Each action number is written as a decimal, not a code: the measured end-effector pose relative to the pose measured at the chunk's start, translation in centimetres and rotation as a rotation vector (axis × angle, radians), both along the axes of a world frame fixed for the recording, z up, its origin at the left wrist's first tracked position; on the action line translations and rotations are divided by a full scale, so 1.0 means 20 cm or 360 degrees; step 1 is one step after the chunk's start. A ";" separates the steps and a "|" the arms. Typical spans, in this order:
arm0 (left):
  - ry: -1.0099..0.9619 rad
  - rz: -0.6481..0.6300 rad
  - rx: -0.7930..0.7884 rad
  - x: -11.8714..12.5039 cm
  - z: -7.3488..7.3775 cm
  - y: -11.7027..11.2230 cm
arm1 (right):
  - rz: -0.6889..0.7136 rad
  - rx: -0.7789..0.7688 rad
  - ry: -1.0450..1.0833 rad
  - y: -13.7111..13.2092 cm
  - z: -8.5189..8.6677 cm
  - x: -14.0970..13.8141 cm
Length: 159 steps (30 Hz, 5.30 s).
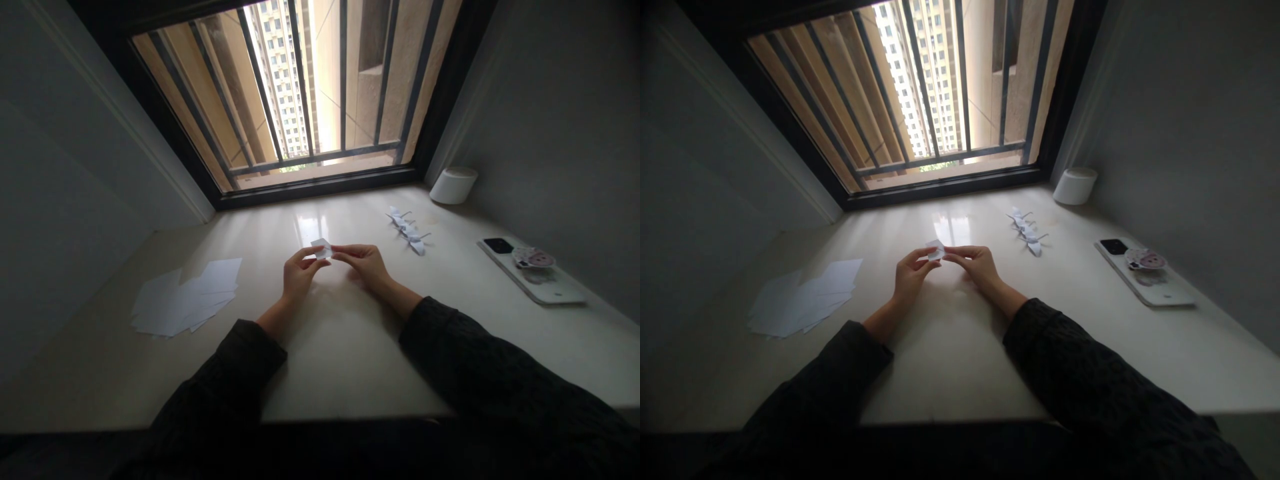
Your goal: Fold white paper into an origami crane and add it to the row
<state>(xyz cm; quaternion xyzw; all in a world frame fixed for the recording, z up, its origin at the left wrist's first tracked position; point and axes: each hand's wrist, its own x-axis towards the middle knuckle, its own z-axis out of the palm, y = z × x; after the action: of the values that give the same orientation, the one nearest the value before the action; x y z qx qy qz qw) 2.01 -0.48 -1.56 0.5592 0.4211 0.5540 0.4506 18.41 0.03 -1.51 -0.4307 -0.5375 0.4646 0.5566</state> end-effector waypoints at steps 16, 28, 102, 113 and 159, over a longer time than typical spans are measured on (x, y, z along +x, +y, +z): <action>0.0069 0.0276 0.0104 0.00 -0.01 0.00 | 0.0011 0.0018 0.0044 0.00 -0.01 -0.03; -0.0003 0.0327 0.0070 0.01 0.00 -0.01 | 0.0054 -0.0305 0.0371 -0.04 0.04 -0.05; 0.0217 0.0136 -0.0143 0.00 0.01 0.00 | 0.0020 0.0266 -0.0227 0.00 -0.03 -0.03; 0.0108 0.0264 -0.0193 0.01 0.02 0.00 | 0.0164 -0.0102 0.0343 0.00 -0.03 -0.05; 0.0234 0.0181 0.0017 -0.01 0.00 0.00 | 0.0119 0.0171 -0.0129 0.02 -0.05 -0.02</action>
<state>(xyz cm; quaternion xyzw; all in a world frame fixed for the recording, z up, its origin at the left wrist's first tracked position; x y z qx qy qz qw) 1.80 -0.54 -1.59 0.5759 0.4811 0.5384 0.3833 18.04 0.53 -2.42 -0.3983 -0.5996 0.4377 0.5389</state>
